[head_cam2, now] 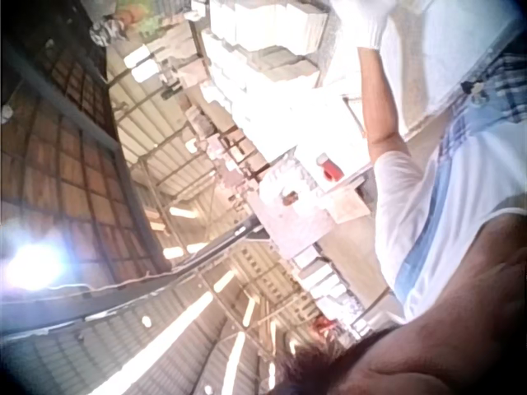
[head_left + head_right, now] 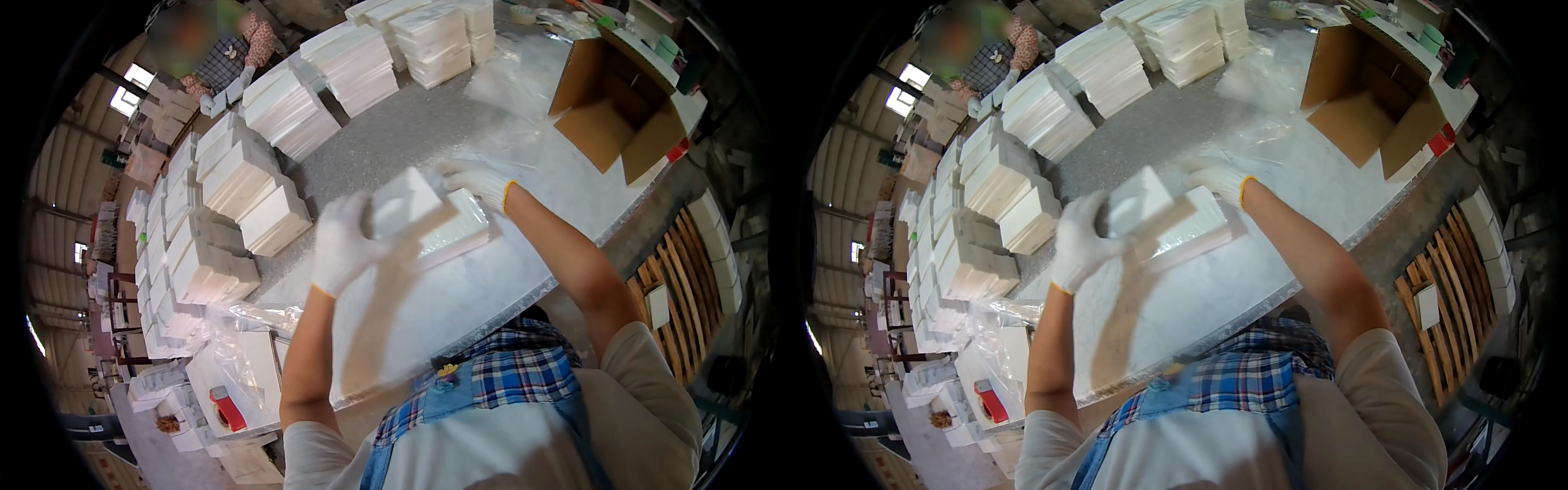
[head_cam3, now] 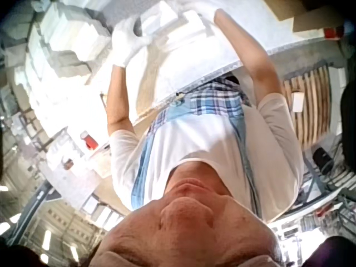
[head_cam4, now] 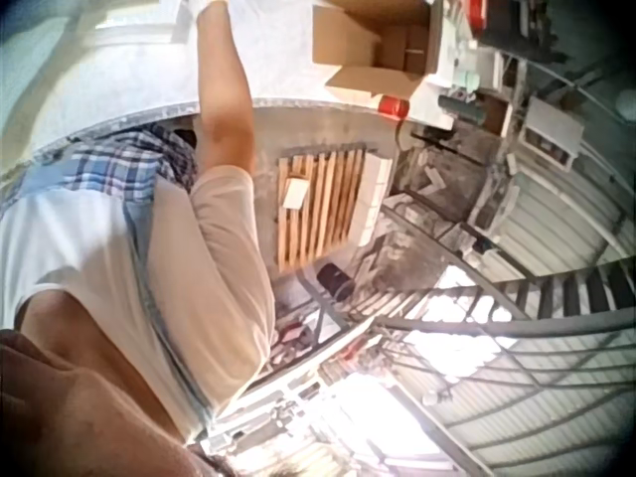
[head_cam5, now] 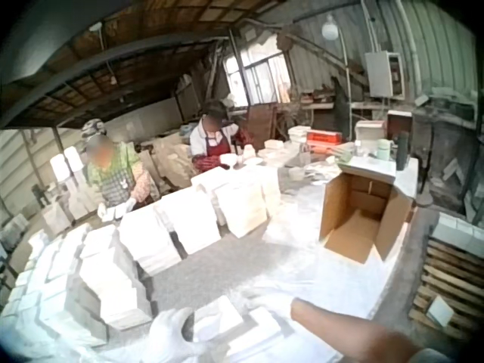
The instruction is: The person repeatedly picks up white rectangular blocks, wraps each one in a clear plastic sheet, and places the wrapped units into a cardboard box. The process is continuous and repetitive, with the person handling the blocks one at a time.
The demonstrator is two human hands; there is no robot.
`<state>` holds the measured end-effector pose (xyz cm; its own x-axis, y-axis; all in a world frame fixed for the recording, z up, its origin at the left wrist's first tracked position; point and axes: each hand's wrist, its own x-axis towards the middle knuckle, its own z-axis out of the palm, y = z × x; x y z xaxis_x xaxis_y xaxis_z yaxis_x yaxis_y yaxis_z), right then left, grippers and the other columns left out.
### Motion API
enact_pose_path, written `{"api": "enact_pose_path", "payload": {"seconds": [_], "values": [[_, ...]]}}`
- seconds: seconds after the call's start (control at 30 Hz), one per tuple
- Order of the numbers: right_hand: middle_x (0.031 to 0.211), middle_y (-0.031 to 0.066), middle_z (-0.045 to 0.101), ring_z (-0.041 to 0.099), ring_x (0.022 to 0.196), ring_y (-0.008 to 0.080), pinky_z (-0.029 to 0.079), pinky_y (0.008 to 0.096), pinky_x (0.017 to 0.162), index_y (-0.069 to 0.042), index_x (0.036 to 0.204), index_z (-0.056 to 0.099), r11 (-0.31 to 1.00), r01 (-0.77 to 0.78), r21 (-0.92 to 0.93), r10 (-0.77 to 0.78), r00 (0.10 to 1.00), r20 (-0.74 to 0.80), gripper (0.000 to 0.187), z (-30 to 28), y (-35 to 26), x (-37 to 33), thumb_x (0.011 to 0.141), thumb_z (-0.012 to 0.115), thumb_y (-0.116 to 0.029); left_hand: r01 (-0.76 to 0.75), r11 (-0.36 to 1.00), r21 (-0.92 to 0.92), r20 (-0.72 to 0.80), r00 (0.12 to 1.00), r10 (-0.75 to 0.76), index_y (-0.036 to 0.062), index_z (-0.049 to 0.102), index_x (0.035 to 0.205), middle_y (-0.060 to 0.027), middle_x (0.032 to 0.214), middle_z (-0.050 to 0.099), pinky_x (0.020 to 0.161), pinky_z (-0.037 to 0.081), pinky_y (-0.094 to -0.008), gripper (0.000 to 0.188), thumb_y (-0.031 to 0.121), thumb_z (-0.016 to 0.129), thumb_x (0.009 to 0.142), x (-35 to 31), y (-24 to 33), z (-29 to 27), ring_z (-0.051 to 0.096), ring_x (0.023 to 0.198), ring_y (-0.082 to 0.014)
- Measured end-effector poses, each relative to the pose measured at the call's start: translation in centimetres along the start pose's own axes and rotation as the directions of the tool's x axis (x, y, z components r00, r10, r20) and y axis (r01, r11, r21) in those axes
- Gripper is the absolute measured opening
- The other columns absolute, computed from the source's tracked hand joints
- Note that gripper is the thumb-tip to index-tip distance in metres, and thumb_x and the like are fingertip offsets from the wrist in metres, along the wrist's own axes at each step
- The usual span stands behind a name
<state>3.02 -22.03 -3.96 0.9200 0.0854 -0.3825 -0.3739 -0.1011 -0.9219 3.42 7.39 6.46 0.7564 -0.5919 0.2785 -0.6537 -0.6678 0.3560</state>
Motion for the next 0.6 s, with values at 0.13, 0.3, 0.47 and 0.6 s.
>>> {"api": "enact_pose_path", "payload": {"seconds": [0.13,0.3,0.47,0.6], "values": [[0.143,0.0105,0.062,0.061,0.122,0.0176,0.049,0.0297,0.099,-0.006,0.152,0.053,0.998,-0.053,0.025,0.052,0.998,0.025,0.059,-0.1,-0.6,0.4,0.095,0.064,-0.016,-0.031,0.999,0.014,0.079,0.996,0.03,0.0014,0.067,0.117,-0.0154,0.093,0.066,0.084,0.051,-0.0449,0.072,0.041,0.087,0.06,0.3,4.5,2.5,0.063,0.093,-0.0353],[0.131,0.0057,0.067,0.063,0.107,0.0101,0.051,0.0255,0.081,-0.007,0.149,0.056,0.983,-0.064,0.17,0.056,0.997,0.051,0.057,-0.8,1.2,1.6,0.094,0.068,-0.017,-0.012,1.0,0.023,0.148,0.989,0.009,0.0024,0.065,0.117,-0.0177,0.106,0.067,0.093,0.049,-0.0462,0.073,0.046,0.084,0.062,0.7,5.2,4.2,0.063,0.101,-0.0384],[0.125,0.0067,0.068,0.064,0.105,0.0108,0.05,0.0251,0.077,-0.006,0.149,0.055,0.982,-0.037,0.187,0.014,0.993,0.121,0.059,-1.5,1.3,2.2,0.094,0.07,-0.021,-0.087,0.993,0.075,0.143,0.987,0.076,0.0006,0.061,0.127,-0.0182,0.11,0.067,0.089,0.05,-0.0457,0.077,0.044,0.085,0.067,0.5,5.0,3.7,0.063,0.101,-0.0374],[0.121,0.0071,0.069,0.065,0.099,0.0116,0.05,0.0235,0.075,-0.004,0.155,0.047,0.979,0.057,0.198,-0.07,0.996,0.057,0.068,-0.5,-0.7,1.3,0.093,0.071,-0.02,0.279,0.867,-0.413,-0.118,0.928,-0.354,-0.0079,0.052,0.144,-0.0239,0.134,0.064,0.104,0.048,-0.0453,0.092,0.048,0.082,0.077,-0.2,1.3,5.1,0.062,0.122,-0.0356]]}}
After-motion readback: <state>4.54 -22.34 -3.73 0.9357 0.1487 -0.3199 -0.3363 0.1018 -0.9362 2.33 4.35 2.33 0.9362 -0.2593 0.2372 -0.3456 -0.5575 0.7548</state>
